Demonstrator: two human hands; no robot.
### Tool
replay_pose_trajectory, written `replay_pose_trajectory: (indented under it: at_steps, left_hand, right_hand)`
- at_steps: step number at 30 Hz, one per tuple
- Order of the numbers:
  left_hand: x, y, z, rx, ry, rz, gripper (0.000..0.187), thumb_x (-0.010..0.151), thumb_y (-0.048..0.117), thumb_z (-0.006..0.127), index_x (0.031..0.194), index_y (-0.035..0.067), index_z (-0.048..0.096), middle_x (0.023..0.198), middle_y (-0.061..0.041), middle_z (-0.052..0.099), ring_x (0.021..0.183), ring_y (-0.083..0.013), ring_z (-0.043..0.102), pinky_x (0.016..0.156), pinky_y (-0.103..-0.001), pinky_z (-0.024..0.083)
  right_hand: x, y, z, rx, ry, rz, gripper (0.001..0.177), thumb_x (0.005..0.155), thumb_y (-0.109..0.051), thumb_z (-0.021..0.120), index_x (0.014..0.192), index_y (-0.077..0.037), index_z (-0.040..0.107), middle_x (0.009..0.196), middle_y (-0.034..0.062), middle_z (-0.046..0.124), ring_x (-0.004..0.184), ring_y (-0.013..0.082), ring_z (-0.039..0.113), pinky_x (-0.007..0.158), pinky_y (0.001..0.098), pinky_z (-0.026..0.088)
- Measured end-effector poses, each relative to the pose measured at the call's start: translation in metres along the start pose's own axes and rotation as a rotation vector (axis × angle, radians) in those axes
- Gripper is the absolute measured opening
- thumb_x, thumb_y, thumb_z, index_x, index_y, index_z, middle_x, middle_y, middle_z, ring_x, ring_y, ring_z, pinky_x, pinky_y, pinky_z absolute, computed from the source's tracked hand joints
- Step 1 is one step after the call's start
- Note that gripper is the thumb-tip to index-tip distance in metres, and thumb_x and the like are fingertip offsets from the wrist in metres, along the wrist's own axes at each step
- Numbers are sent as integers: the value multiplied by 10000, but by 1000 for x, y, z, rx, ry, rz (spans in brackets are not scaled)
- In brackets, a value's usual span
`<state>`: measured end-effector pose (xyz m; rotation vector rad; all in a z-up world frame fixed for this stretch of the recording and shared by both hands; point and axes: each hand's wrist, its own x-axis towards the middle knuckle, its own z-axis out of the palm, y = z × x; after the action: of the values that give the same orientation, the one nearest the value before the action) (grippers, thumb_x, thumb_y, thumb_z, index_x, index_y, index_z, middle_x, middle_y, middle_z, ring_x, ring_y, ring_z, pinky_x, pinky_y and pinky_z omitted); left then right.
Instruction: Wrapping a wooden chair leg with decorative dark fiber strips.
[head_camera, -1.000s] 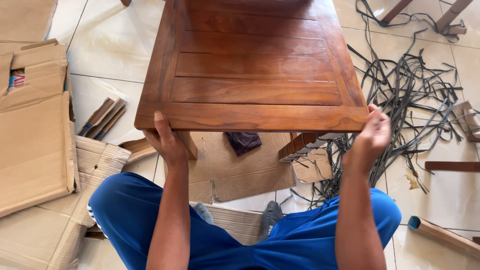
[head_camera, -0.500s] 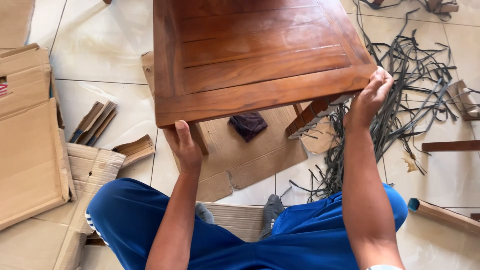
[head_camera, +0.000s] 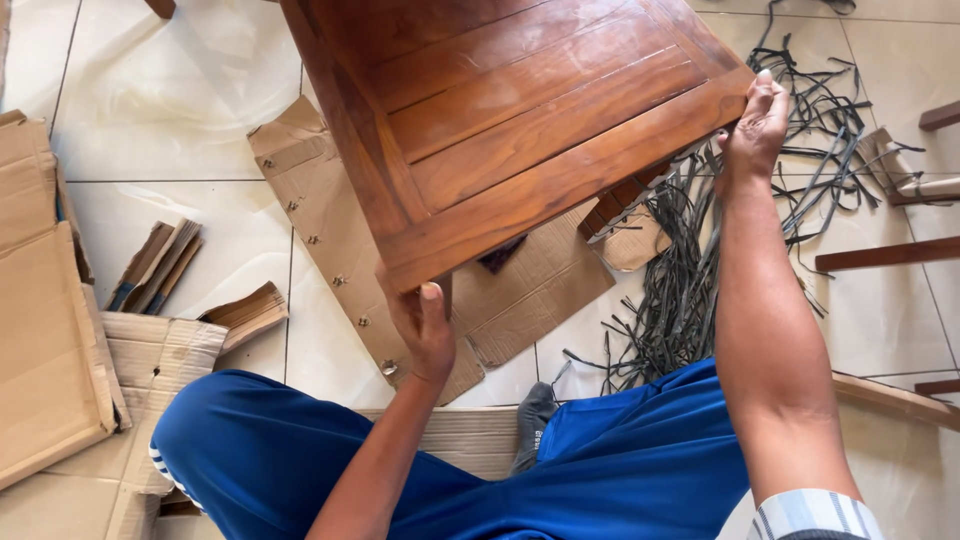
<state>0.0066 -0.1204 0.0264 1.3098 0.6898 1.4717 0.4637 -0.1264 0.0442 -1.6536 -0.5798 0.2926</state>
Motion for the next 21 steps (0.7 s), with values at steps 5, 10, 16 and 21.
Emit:
replay_pose_trajectory:
  at_steps: [5, 10, 16, 21]
  left_hand:
    - [-10, -3, 11, 65, -64, 19, 587, 1020, 249, 553, 1525, 77, 308, 1438, -129, 407, 1292, -277, 460, 1104, -395, 393]
    - [-9, -9, 6, 187, -42, 52, 548, 1007, 194, 650, 1466, 38, 394, 1437, -143, 402, 1288, -288, 480, 1069, -358, 435]
    - [-11, -39, -27, 235, -101, 104, 514, 1088, 319, 409, 1479, -12, 448, 1534, -176, 464, 1419, -323, 476, 1201, -429, 377]
    - [-41, -131, -68, 682, 32, -279, 412, 1026, 241, 545, 1402, 73, 573, 1386, -120, 621, 1249, -294, 607, 1026, -386, 467]
  right_hand:
    - [18, 5, -9, 4, 40, 30, 426, 1017, -534, 348, 1275, -252, 536, 1197, -55, 643, 1006, 39, 661, 720, 178, 546]
    - [27, 18, -18, 51, -18, -48, 327, 1043, -452, 320, 1180, -240, 528, 1224, -22, 609, 1125, 107, 628, 908, 335, 554]
    - [19, 23, -11, -154, 111, -211, 481, 1010, -583, 279, 1079, -165, 508, 1008, -24, 586, 987, 90, 656, 883, 291, 605]
    - [-92, -7, 32, -170, 201, -354, 567, 1153, -450, 470, 1455, 14, 348, 1327, 214, 614, 1178, 282, 658, 992, 350, 565]
